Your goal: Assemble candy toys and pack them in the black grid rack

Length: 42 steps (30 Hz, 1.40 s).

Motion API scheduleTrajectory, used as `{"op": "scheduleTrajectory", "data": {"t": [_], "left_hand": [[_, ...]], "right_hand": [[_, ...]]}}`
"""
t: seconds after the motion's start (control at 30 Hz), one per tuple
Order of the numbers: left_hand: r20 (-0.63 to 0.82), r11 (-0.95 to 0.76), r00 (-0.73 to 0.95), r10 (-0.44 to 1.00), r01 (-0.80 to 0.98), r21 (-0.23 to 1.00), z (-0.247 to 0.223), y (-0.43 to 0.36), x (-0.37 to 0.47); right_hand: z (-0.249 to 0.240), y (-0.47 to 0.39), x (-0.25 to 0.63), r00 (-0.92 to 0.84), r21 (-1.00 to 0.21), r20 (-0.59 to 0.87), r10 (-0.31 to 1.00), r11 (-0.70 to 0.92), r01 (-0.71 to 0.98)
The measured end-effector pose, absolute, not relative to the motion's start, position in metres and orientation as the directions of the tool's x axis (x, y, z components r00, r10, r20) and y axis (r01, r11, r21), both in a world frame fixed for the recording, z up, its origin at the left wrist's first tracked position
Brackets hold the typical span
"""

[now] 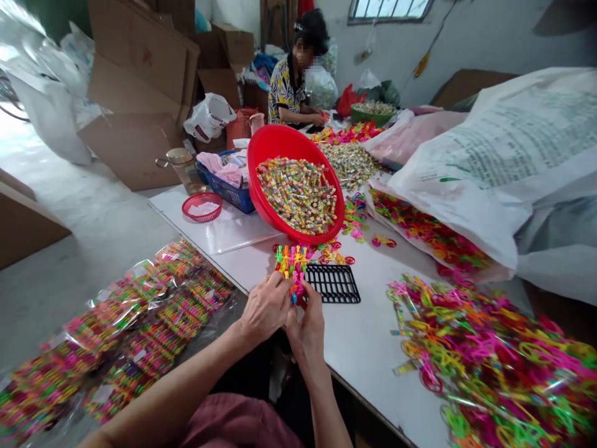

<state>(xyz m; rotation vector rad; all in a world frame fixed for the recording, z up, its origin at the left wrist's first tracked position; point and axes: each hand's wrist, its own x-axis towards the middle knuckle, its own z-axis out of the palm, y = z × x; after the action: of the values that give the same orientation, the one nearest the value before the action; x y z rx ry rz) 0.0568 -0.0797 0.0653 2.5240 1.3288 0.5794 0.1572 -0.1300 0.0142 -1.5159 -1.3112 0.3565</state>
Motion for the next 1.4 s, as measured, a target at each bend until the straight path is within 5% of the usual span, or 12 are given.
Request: {"op": "scheduleTrajectory", "data": {"t": [0.37, 0.6, 0.7, 0.83, 1.03, 1.23, 1.4], "left_hand": [[0.128, -0.485, 0.573, 0.81, 0.529, 0.696, 0.083, -0.065, 0.033], [0.109, -0.499, 0.579, 0.808, 0.574, 0.649, 0.096, -0.053, 0.021], [0.122, -0.541, 0.586, 0.801, 0.624, 0.563, 0.098, -0.06, 0.026], [0.212, -0.676, 0.653, 0.727, 0.628, 0.385, 0.089, -0.073, 0.052], [0.308, -0.781, 0.718, 0.624, 0.56, 0.277, 0.065, -0.072, 0.069], [0.334, -0.892, 0.839, 0.43, 0.335, 0.305, 0.061, -0.071, 0.054], [0.436, -0.891, 0.791, 0.429, 0.29, 0.349, 0.075, -0.062, 0.053]], "right_hand": [[0.021, -0.128, 0.182, 0.364, -0.969, 0.177, 0.914, 0.097, 0.227], [0.03, -0.126, 0.213, 0.329, -0.905, 0.251, 0.91, 0.1, 0.414], [0.018, -0.129, 0.228, 0.348, -0.788, 0.278, 0.895, 0.006, 0.615], [0.005, -0.129, 0.236, 0.227, -0.426, 0.338, 0.913, -0.067, 0.902], [-0.002, -0.143, 0.23, 0.202, -0.225, 0.321, 0.925, -0.132, 0.965], [-0.011, -0.178, 0.217, 0.282, -0.275, 0.334, 0.899, -0.194, 0.942], [0.009, -0.191, 0.267, 0.325, -0.52, 0.293, 0.899, -0.135, 0.843]]}}
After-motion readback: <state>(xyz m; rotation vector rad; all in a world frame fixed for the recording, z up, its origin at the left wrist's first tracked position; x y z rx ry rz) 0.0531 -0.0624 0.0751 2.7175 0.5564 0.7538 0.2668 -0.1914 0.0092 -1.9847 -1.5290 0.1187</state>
